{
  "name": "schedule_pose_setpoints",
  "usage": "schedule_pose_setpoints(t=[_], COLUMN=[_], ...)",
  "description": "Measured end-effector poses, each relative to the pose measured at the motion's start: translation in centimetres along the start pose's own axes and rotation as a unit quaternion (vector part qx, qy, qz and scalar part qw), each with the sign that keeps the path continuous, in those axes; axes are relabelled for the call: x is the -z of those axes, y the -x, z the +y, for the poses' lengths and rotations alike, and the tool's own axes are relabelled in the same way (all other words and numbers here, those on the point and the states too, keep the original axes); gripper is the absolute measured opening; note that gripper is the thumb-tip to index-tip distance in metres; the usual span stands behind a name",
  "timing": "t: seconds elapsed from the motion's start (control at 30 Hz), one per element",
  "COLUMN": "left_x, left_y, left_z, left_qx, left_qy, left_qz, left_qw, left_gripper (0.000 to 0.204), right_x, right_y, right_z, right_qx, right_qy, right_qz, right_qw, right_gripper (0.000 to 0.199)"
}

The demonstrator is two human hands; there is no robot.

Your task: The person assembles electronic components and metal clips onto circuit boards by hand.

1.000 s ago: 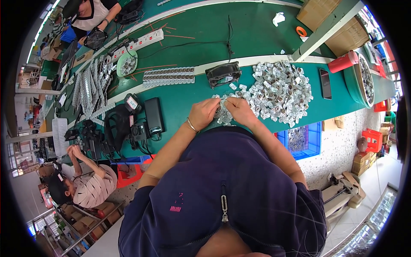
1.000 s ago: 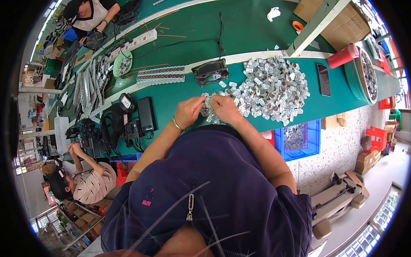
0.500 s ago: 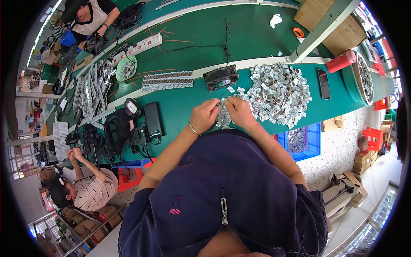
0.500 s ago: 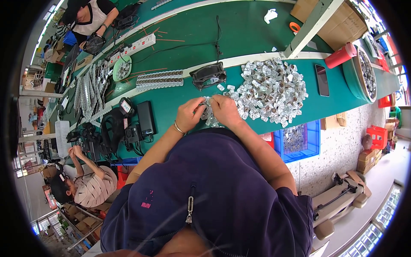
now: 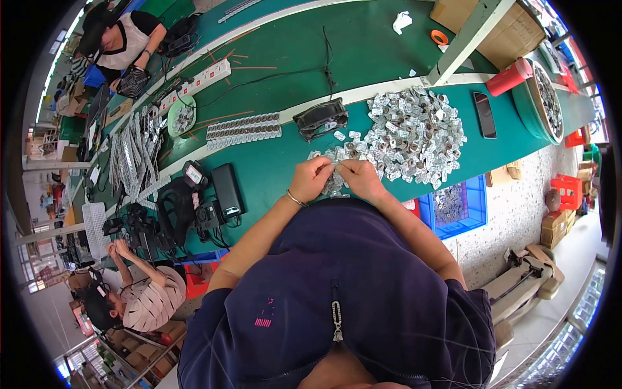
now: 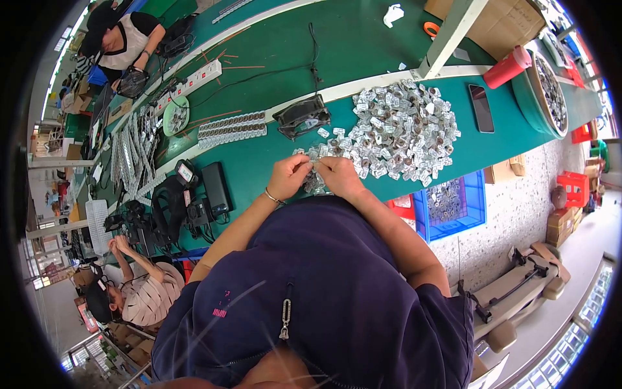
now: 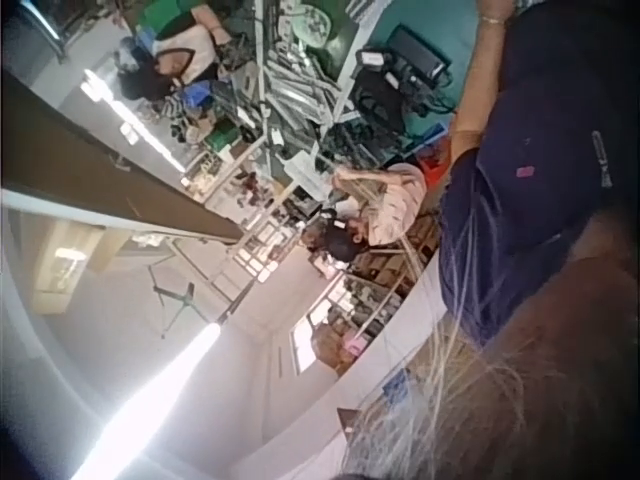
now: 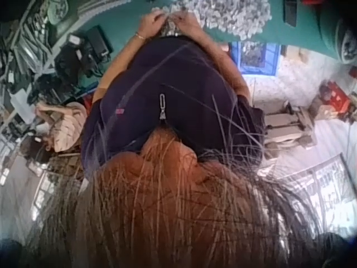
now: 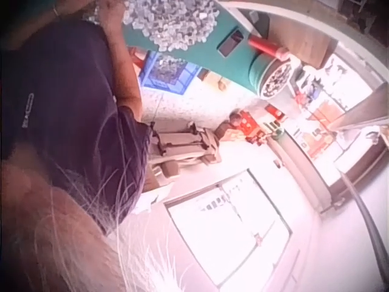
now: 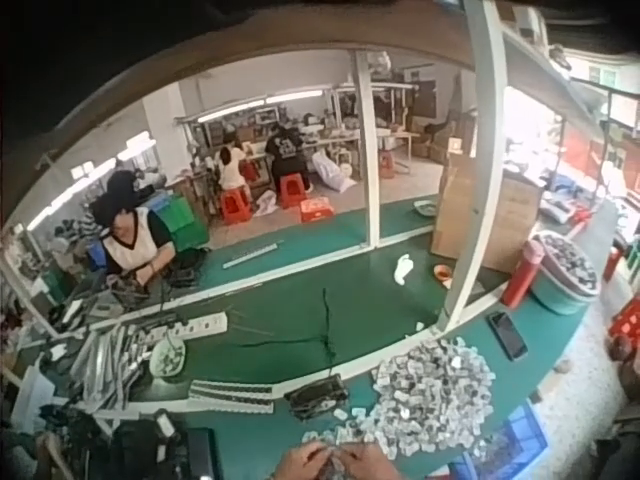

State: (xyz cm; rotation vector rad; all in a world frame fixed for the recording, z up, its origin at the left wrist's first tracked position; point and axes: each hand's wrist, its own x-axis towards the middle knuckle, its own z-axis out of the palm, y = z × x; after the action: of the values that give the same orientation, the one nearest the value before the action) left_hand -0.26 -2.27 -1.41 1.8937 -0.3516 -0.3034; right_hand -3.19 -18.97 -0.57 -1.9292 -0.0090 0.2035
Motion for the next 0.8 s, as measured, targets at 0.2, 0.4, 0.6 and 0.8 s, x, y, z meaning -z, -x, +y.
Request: schedule_pose_setpoints(t=[0.2, 0.4, 0.6, 0.8], left_x=[-0.2, 0.9, 2.2, 2.7], left_y=[0.4, 1.1, 2.5, 3.5], left_z=[-0.8, 0.1, -0.7, -1.8], left_qx=[-0.008, 0.04, 0.048, 0.06], left_qy=[-0.112, -0.1, -0.112, -0.051], left_qz=[-0.03, 0.015, 0.028, 0.062], left_qw=[0.993, 0.994, 0.992, 0.995], left_gripper=[0.013, 0.011, 0.01, 0.01], right_x=[1.3, 0.6, -1.3, -2.6], right_y=[-0.6, -4.2, -6.5, -7.9], right_z=[1.3, 2.2, 2.3, 2.2], right_qx=[-0.06, 0.117, 0.099, 0.07], right_qy=[-0.039, 0.077, 0.084, 0.081], right_qz=[0.084, 0.102, 0.109, 0.135], right_qw=[0.994, 0.985, 0.986, 0.985], right_gripper=[0.019, 0.017, 0.019, 0.02])
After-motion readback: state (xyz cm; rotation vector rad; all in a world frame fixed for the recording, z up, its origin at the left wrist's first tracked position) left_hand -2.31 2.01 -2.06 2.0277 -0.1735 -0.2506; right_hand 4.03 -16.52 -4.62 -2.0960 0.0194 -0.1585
